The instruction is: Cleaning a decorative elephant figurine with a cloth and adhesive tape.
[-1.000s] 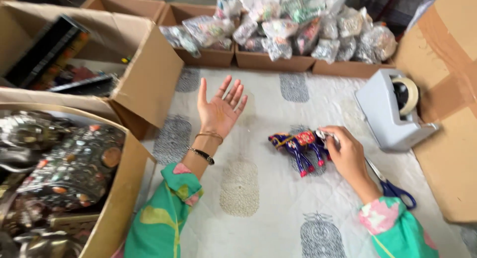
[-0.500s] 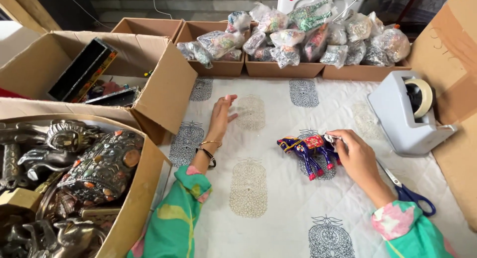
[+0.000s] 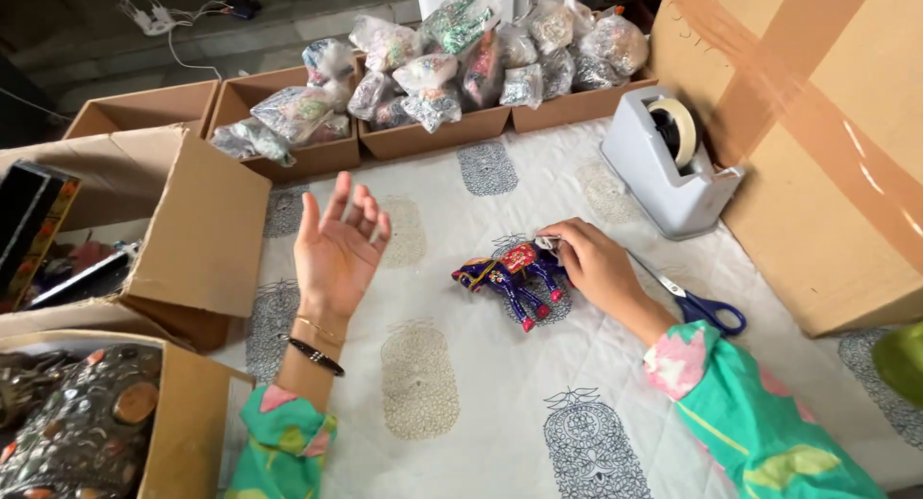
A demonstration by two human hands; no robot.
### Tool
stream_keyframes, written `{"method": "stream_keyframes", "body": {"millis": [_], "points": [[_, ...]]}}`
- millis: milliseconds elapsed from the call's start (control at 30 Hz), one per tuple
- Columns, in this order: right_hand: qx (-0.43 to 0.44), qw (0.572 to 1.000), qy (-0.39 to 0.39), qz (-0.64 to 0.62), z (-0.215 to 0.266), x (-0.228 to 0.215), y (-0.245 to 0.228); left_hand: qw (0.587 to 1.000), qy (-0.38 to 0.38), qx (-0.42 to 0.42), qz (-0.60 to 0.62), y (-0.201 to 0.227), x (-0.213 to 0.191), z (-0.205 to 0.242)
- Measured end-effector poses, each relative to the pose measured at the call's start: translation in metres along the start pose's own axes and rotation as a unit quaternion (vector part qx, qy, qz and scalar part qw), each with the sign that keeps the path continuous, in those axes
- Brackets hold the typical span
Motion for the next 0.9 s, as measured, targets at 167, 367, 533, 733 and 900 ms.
{"method": "stream_keyframes", "body": {"millis": [167, 367, 533, 733, 900], "points": [[-0.053, 0.998, 0.02, 0.013, 0.002, 0.003, 0.005, 0.985, 0.149, -0.025, -0.078, -0.033, -0.065, -0.015], [-0.082, 0.996, 0.035, 0.018, 0.002, 0.007, 0.007, 0.945, 0.225, -0.006, -0.238, -0.028, -0.11, -0.017], [-0.061, 0.998, 0.013, 0.015, 0.002, 0.006, 0.004, 0.901, 0.142, -0.01, -0.409, -0.033, -0.083, -0.02], [-0.176, 0.976, 0.102, 0.079, 0.0, -0.021, -0.043, 0.967, 0.118, -0.031, -0.222, -0.043, -0.026, -0.012], [-0.221, 0.962, 0.081, 0.138, 0.014, -0.017, -0.068, 0.99, -0.003, -0.111, 0.092, -0.083, 0.066, -0.004]]}}
Point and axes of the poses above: each hand's wrist, its own z-axis away from the middle knuckle, its own x-axis out of the palm, y = z × x, the point moved 7 cm from there along -z, towards the middle knuckle, and after that the axes turned 10 degrees about -x, right-handed, at the moved point
